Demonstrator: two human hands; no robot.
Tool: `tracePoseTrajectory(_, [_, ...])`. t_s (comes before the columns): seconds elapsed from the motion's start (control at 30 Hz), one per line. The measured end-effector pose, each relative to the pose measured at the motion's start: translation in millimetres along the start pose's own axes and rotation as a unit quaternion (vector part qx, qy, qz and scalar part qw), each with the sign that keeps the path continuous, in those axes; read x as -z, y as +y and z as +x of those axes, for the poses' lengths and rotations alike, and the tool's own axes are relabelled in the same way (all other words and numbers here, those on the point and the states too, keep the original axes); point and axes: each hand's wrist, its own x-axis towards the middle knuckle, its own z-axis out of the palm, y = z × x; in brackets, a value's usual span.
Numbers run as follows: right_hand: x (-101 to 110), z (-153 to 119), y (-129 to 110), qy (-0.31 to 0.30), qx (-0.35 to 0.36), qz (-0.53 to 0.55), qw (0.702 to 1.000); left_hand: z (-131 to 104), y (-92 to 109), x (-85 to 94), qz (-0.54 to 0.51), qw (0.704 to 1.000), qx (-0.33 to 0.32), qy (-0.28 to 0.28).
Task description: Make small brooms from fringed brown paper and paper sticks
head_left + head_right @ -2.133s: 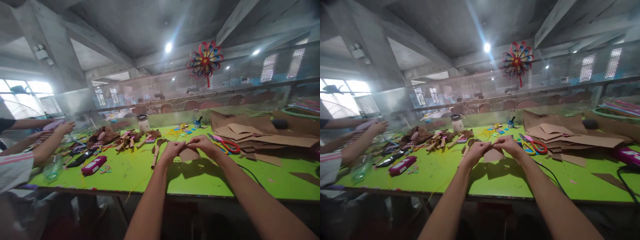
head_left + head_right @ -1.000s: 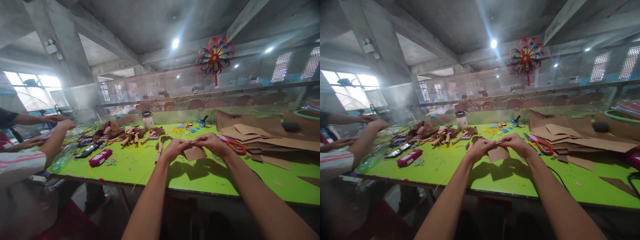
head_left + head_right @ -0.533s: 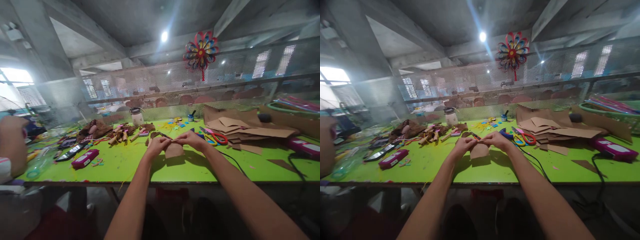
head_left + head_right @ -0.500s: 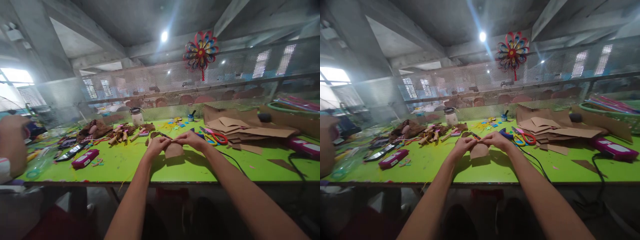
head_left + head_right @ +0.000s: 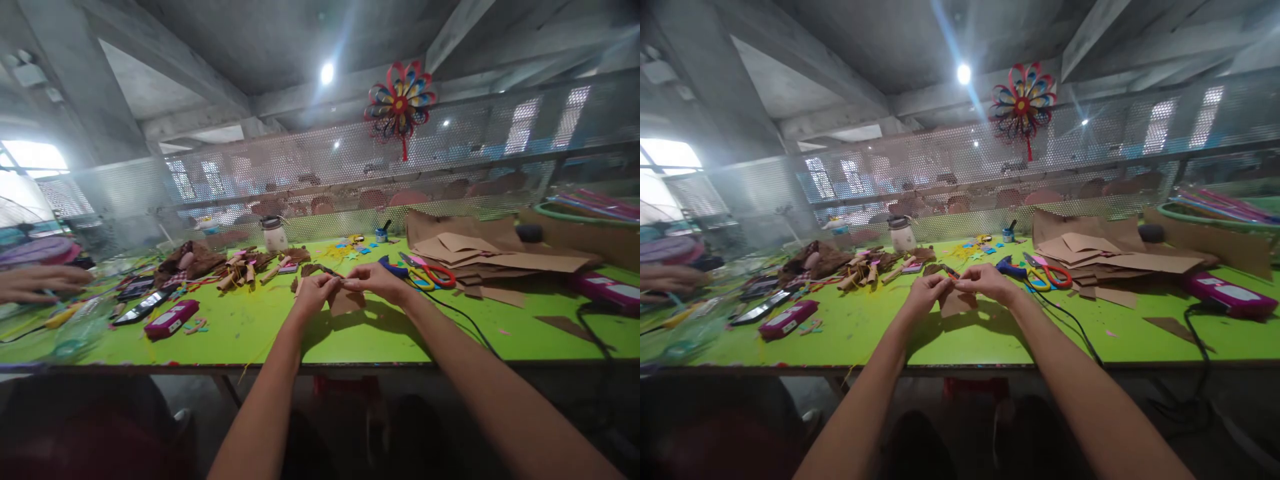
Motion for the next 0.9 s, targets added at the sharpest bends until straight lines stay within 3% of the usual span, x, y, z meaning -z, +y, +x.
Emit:
tracePoseTrajectory(0.13, [1,4,4,0.033,-0.005,-0.012,0.999,0,3,0.2,0.0,1.0,-0.01,0.002])
tracePoseTrajectory(0.33, [3,4,8,0.039,0.002,-0.016,0.999,2,-3,-3.4,-0.083,0.996,-0.002,-0.029])
tracePoseTrajectory(0.63, [1,3,7,0.034,0.011,-0.027,0.999,0,-7,-1.3,-0.077,0.996,-0.005,-0.031])
tracePoseTrajectory(0.9, [-4,7,12,0.052,0.022,-0.019,0.998,-2,0,0.0,-0.149,0.987,0.042,-0.051])
